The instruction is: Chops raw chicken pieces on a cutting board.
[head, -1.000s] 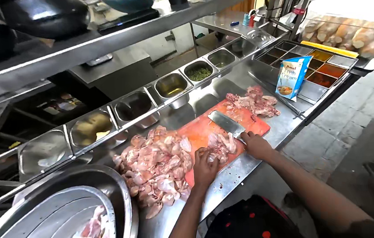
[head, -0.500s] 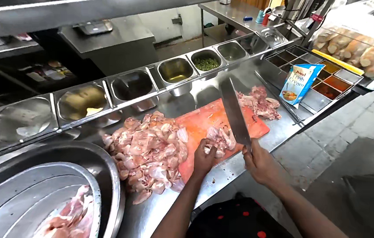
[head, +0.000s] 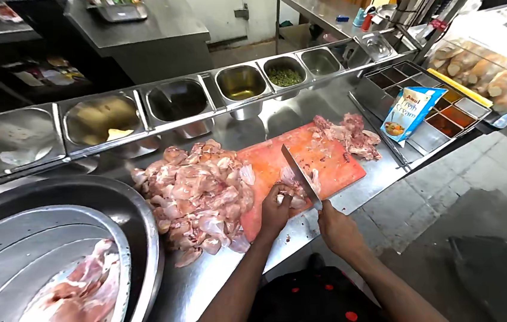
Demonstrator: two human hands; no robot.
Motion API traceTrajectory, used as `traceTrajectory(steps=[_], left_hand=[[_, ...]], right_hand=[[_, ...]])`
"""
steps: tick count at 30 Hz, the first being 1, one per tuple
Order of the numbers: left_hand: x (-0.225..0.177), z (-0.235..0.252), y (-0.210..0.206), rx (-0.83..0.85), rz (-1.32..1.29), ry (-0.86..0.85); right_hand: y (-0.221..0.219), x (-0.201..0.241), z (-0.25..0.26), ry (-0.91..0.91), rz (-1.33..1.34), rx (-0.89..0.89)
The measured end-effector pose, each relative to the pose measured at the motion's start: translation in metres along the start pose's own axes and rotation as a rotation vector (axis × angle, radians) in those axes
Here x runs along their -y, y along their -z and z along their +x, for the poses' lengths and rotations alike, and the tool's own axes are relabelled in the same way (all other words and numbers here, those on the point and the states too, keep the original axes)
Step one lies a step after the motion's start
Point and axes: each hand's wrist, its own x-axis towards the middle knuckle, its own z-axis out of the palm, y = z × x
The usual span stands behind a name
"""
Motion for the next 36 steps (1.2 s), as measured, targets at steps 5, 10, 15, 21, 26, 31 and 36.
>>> traceTrajectory(steps=[5,10,15,21,26,31,36], left_hand=[[0.001,-0.002,0.005,0.032,0.009,-0.002],[0.0,-0.001,0.002,0.003,0.063,0.005],[-0.003,0.001,0.004,0.017,0.08,0.045],[-0.002,-0.007,0.004,-0.042,0.146,0.08],[-0.018,-0.01,0.014,0.037,0.39,0.262],[-0.023,-0.009,0.02,0.085,0.373,0.283],[-0.027,-0.012,0.018,0.118,0.339,0.271]], right_hand=[[-0.001,0.001,-0.009,0.303,0.055,-0.6],[0.004,0.015,0.018,-0.011,-0.031,0.055],[0.01,0.008,0.028,-0.009,-0.022,0.123],[0.009,0.004,0.03,0.011,-0.047,0.087],[0.008,0.003,0.025,0.005,-0.053,0.048],[0.009,0.01,0.012,0.099,-0.025,-0.126],[0.002,0.014,0.022,0.026,-0.046,0.017]])
